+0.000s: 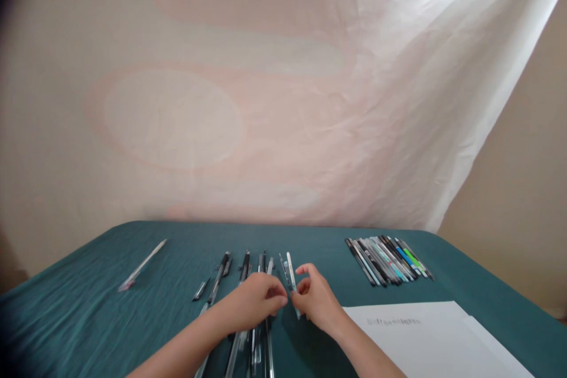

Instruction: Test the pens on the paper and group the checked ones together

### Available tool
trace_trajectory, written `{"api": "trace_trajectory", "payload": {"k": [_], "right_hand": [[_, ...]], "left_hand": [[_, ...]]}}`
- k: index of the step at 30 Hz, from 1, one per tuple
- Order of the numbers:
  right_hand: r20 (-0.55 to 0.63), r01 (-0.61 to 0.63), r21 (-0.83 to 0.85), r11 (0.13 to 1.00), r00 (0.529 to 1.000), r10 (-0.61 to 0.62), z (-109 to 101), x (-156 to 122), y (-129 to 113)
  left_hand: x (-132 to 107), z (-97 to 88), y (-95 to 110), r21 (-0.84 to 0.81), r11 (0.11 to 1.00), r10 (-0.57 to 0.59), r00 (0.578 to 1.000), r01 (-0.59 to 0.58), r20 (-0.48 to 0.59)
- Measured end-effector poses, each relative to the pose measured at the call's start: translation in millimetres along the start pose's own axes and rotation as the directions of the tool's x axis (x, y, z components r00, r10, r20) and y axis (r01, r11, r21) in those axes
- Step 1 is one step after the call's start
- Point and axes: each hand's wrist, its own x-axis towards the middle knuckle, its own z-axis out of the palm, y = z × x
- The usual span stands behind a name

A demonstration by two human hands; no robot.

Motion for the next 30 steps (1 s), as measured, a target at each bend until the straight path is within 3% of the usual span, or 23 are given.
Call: {"api": "trace_trajectory", "payload": {"k": [3,7,12,18,30], "right_hand": [[0.026,0.043,0.305,0.951,0.998,-0.054,-0.3,-7.5,9.4],[0.073,0.076,0.415,0.907,0.991,-0.116,-0.2,-14.6,10.8],[0.11,0.12,0.399,0.909,0.978,-0.178,-0.9,-20.6,3.6],[0.136,0.096,0.388,0.917,0.978,-0.16,-2.1,-22.8,0.9],[0.159,0.084,0.329,0.941,0.977,-0.143,-3.5,-25.6,-3.5]], "left_hand": [[4.6,2.3,-5.1,-0.076,0.995,-0.061,0.998,0.06,-0.019],[8.7,7.5,-3.5,-0.166,0.981,-0.103,0.994,0.096,-0.031],[13.0,15.2,-3.3,-0.264,0.958,-0.122,0.992,0.111,-0.024],[17.0,15.7,-8.9,-0.334,0.938,-0.133,0.986,0.091,-0.104],[26.0,-26.7,-20.5,-0.531,0.847,-0.252,0.89,0.013,-0.38]]}}
